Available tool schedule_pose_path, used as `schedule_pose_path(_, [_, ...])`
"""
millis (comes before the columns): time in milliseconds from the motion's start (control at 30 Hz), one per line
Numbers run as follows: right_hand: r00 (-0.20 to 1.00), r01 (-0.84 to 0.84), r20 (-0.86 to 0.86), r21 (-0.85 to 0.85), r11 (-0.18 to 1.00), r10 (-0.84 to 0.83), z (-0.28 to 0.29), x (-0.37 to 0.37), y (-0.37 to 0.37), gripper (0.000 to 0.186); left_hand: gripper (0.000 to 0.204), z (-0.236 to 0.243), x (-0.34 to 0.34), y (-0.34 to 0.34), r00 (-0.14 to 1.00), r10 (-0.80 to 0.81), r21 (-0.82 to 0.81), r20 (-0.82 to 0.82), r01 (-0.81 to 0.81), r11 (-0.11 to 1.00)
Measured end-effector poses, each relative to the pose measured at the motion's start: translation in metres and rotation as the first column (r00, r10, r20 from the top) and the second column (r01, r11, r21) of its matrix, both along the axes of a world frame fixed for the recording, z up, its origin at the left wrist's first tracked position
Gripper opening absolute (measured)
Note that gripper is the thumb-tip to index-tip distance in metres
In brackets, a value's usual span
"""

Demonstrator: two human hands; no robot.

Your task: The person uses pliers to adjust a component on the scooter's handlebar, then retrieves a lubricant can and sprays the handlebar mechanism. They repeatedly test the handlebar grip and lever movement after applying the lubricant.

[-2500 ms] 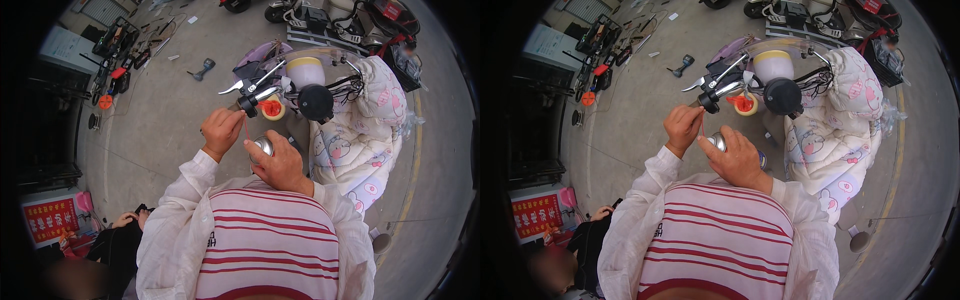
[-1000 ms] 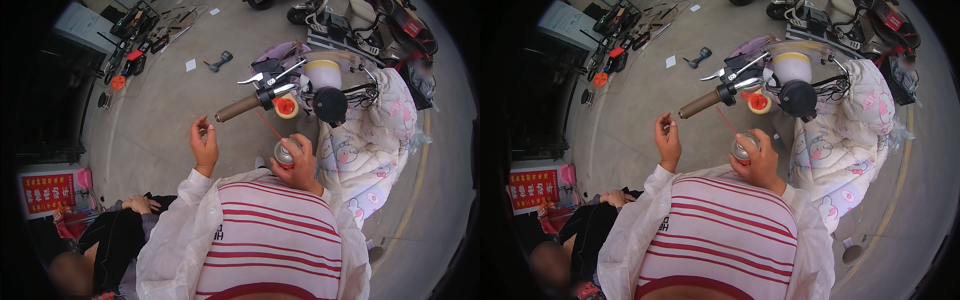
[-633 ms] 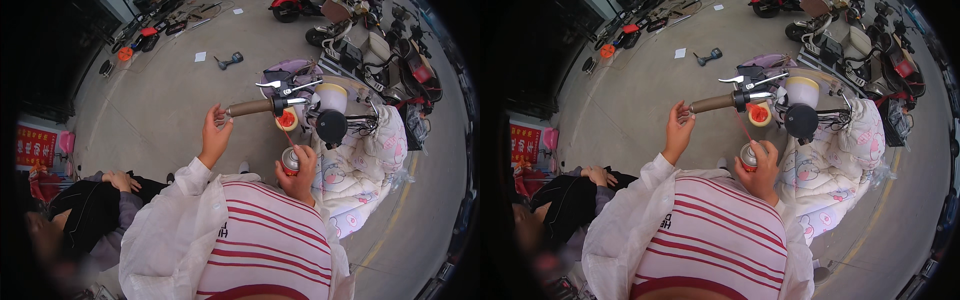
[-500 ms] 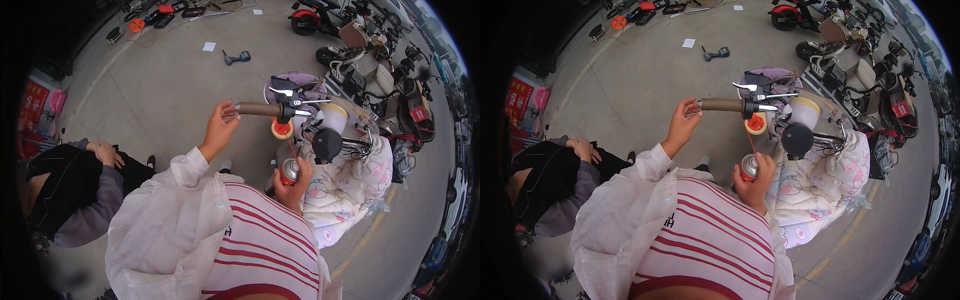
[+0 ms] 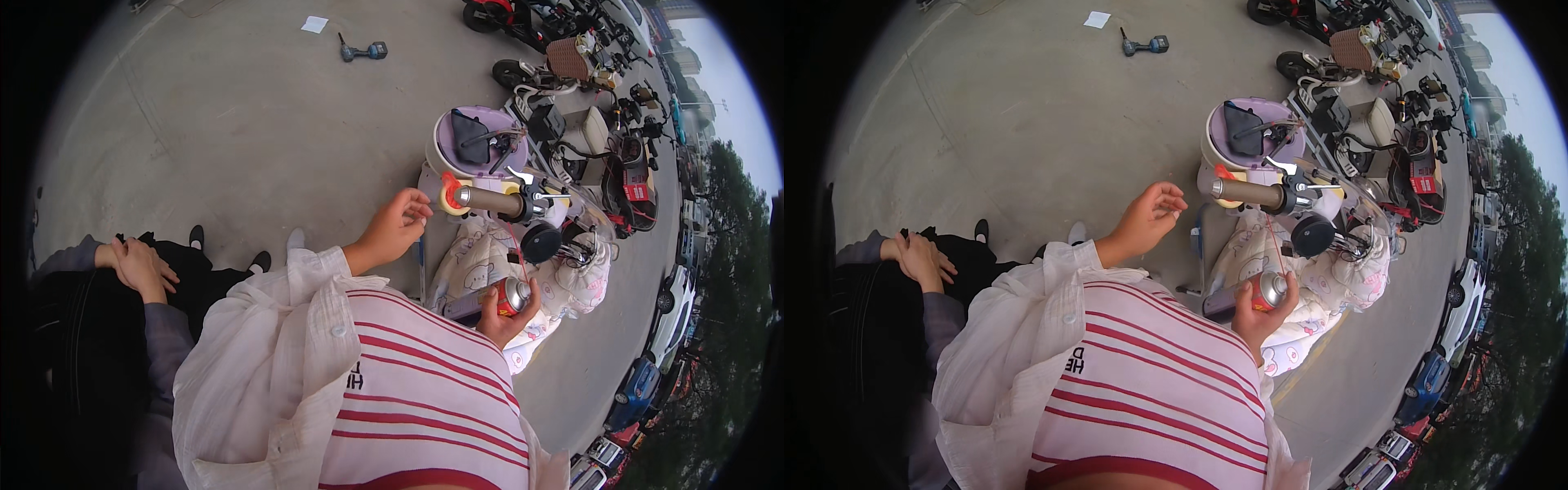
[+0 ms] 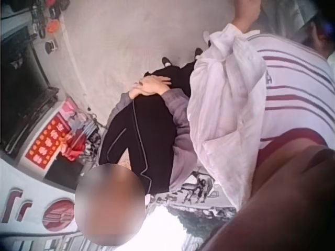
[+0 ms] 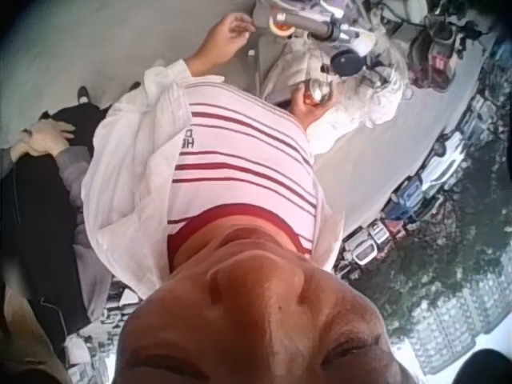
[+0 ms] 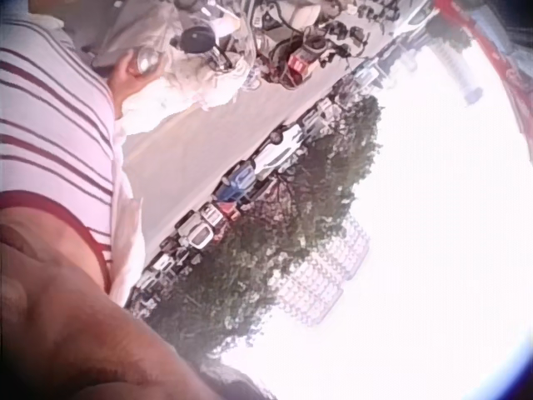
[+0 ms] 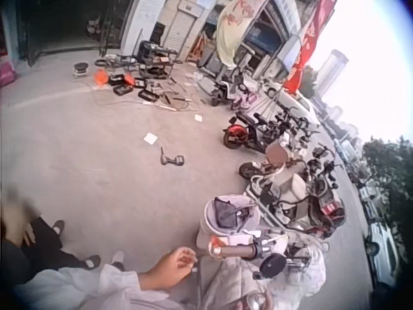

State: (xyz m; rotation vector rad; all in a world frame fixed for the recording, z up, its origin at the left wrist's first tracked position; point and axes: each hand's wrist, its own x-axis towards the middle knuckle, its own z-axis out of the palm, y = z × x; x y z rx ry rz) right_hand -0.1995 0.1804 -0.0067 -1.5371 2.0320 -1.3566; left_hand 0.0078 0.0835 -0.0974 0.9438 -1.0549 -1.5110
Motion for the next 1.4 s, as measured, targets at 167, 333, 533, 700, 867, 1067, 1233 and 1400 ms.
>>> schedule_pose_path(167, [0.997, 0.079, 0.024, -0.01, 0.997, -0.079, 0.018, 0.037, -0.013, 0.065, 0.017, -0.002, 0.046, -0.007, 0.988, -0.145, 0.075, 0.053, 0.14, 0.987])
schedule_pose_path(333, [0.971, 0.131, -0.177, -0.155, 0.979, -0.158, 0.008, 0.018, -0.016, 0.065, 0.018, 0.003, 0.058, -0.017, 0.977, -0.133, 0.023, 0.166, 0.131, 0.991])
schedule_pose_path(533, [0.926, 0.067, -0.343, -0.255, 0.964, -0.156, 0.008, 0.004, -0.018, 0.065, 0.036, 0.071, 0.016, -0.04, 0.788, 0.184, -0.576, 0.588, 0.248, 0.779])
schedule_pose_path(700, [0.965, 0.083, -0.213, -0.313, 0.946, -0.155, -0.01, 0.0, -0.015, 0.066, 0.057, 0.107, -0.046, -0.063, 0.533, 0.375, -0.636, 0.759, 0.481, 0.604])
schedule_pose_path(867, [0.985, 0.15, -0.032, -0.345, 0.926, -0.172, -0.04, 0.001, -0.014, 0.067, 0.052, 0.097, -0.08, -0.076, 0.253, 0.303, -0.393, 0.919, 0.639, 0.661])
schedule_pose_path(1067, [0.961, 0.272, 0.074, -0.418, 0.867, -0.265, -0.067, 0.008, -0.021, 0.066, 0.036, 0.087, -0.096, -0.086, -0.005, 0.289, -0.218, 0.957, 0.644, 0.733])
schedule_pose_path(1233, [0.937, 0.343, 0.1, -0.445, 0.827, -0.334, -0.078, 0.013, -0.024, 0.064, 0.033, 0.086, -0.1, -0.088, 0.0, 0.283, -0.213, 0.959, 0.658, 0.722])
schedule_pose_path(1400, [0.929, 0.366, 0.125, -0.465, 0.806, -0.349, -0.084, 0.02, -0.027, 0.065, 0.031, 0.082, -0.097, -0.091, 0.039, 0.281, -0.235, 0.959, 0.664, 0.71])
